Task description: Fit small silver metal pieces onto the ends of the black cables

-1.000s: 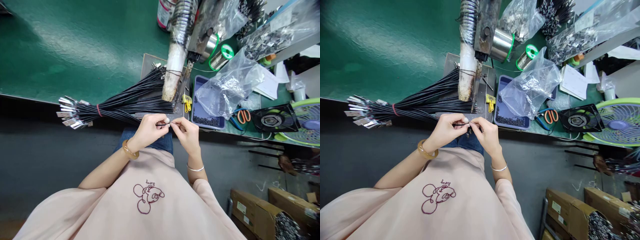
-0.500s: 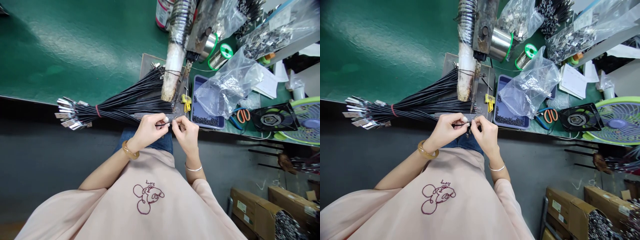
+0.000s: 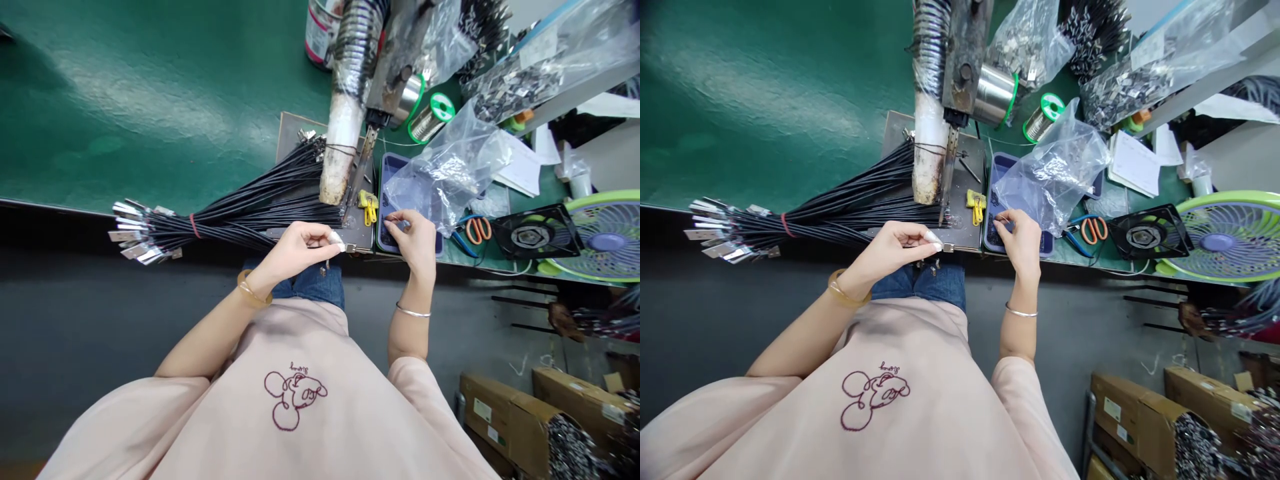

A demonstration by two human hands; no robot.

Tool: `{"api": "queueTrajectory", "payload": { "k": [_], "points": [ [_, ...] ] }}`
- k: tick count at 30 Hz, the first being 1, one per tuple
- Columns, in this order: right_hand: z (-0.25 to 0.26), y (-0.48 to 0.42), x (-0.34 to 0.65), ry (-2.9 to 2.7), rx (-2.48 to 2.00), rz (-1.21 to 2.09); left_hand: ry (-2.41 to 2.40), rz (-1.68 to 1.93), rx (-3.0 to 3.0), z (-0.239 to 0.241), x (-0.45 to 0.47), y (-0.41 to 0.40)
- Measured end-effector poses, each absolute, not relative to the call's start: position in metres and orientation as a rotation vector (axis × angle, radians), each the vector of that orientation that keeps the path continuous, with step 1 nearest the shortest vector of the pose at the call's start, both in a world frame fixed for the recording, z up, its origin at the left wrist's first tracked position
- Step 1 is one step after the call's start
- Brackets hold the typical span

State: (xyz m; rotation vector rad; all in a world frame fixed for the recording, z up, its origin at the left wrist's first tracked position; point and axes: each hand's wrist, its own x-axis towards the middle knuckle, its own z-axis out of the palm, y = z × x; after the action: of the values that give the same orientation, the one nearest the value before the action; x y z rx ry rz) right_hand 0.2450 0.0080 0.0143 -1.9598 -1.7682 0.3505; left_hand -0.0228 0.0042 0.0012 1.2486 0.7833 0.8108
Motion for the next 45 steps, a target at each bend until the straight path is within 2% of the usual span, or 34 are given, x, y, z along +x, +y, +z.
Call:
{"api": "queueTrajectory", "payload": {
  "k": [5,9,12,14,19,22,39,45],
  "points": [
    [0.014,0.019,0.247,-1.860,-1.966,0.449,0.801,0.826,1.243,0.002,-0.019,0.005],
    [0.017,0.010,0.241,-1.822,-1.967,0.303,0.831,0.871,1.247,-0.001,-0.017,0.005],
    [0.019,-0.004,0.227,-1.579,-1.899,0.232,0.880,0.916,1.196,-0.002,-0.016,0.005],
    [0.019,-0.014,0.212,-1.420,-1.765,0.319,0.917,0.941,1.159,-0.002,-0.015,0.005],
    [0.014,-0.032,0.170,-1.346,-1.490,0.773,0.929,1.004,1.166,-0.004,-0.012,0.004],
    [0.007,-0.034,0.156,-1.355,-1.462,0.840,0.915,1.017,1.181,-0.006,-0.010,0.003],
    [0.004,-0.033,0.153,-1.424,-1.490,0.850,0.910,1.000,1.216,-0.006,-0.009,0.002],
    [0.007,-0.038,0.149,-1.564,-1.514,0.604,0.923,0.994,1.271,-0.007,-0.013,0.000]
  ]
}}
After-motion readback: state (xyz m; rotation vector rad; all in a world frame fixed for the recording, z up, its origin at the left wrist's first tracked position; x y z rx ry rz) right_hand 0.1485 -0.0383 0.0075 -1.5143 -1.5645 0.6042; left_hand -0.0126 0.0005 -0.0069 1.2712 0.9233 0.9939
